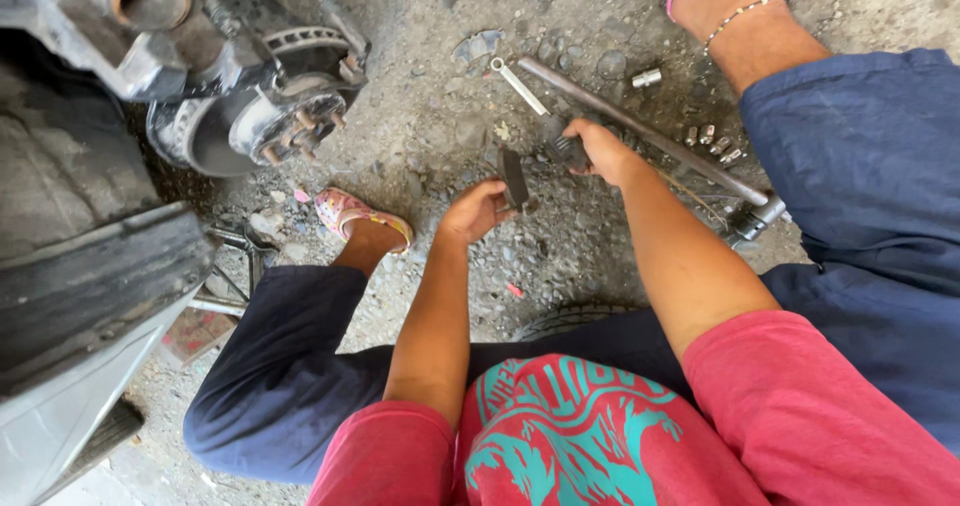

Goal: The person crouches at a car with the front wheel removed and works on the exposed brake caliper and disc. They handle the caliper, remove the brake pads, pick up sandpaper from the ground, and sand the surfaces of the brake pads by hand while seated on the ground.

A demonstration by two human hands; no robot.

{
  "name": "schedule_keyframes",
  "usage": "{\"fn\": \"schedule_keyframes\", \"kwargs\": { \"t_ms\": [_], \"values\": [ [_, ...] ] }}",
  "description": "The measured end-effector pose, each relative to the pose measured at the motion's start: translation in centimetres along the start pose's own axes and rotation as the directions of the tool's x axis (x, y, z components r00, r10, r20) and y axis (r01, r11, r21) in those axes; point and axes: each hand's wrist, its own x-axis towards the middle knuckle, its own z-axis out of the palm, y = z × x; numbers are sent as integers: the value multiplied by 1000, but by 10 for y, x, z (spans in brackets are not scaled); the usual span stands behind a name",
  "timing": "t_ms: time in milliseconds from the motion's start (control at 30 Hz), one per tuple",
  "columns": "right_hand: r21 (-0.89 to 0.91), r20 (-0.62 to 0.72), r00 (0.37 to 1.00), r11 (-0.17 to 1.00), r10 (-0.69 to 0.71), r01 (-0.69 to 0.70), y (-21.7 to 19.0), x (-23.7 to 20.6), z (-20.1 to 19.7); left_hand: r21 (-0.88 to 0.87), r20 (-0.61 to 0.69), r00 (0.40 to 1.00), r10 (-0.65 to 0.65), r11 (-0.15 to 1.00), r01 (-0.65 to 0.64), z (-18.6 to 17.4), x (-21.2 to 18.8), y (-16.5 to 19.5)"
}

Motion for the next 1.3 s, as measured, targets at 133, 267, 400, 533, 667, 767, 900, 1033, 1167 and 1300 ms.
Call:
{"fn": "schedule_keyframes", "kwargs": {
  "t_ms": [133,267,400,533,667,767,900,1033,1167,1300],
  "values": [
    [11,119,991,998,65,-67,-3,-13,15,-126,217,974,65,991,-38,5,-27,7],
    [71,228,974,997,9,-26,-8,-33,27,-145,157,983,93,987,-70,11,-32,12],
    [79,286,957,997,-45,23,-6,-43,36,-72,46,989,137,988,-134,-1,-33,16],
    [124,411,905,990,-110,64,1,-40,44,3,-7,985,174,985,-174,-12,-40,14],
    [121,430,898,992,-92,44,5,-34,50,-45,-28,985,171,984,-172,-19,-49,10],
    [105,454,886,993,-99,57,4,-33,57,-57,-2,982,187,981,-187,-22,-54,11],
    [103,475,866,987,-155,120,2,-37,65,-76,-5,979,202,976,-202,-23,-57,14],
    [68,437,877,979,-201,191,-3,-47,70,-41,-11,980,198,979,-198,-16,-55,17],
    [-159,188,969,969,-160,191,-7,-54,74,3,-16,983,184,983,-183,-7,-54,17],
    [-229,74,984,957,-163,176,-5,-52,73,40,-45,987,157,987,-155,-5,-53,14]
  ]
}}
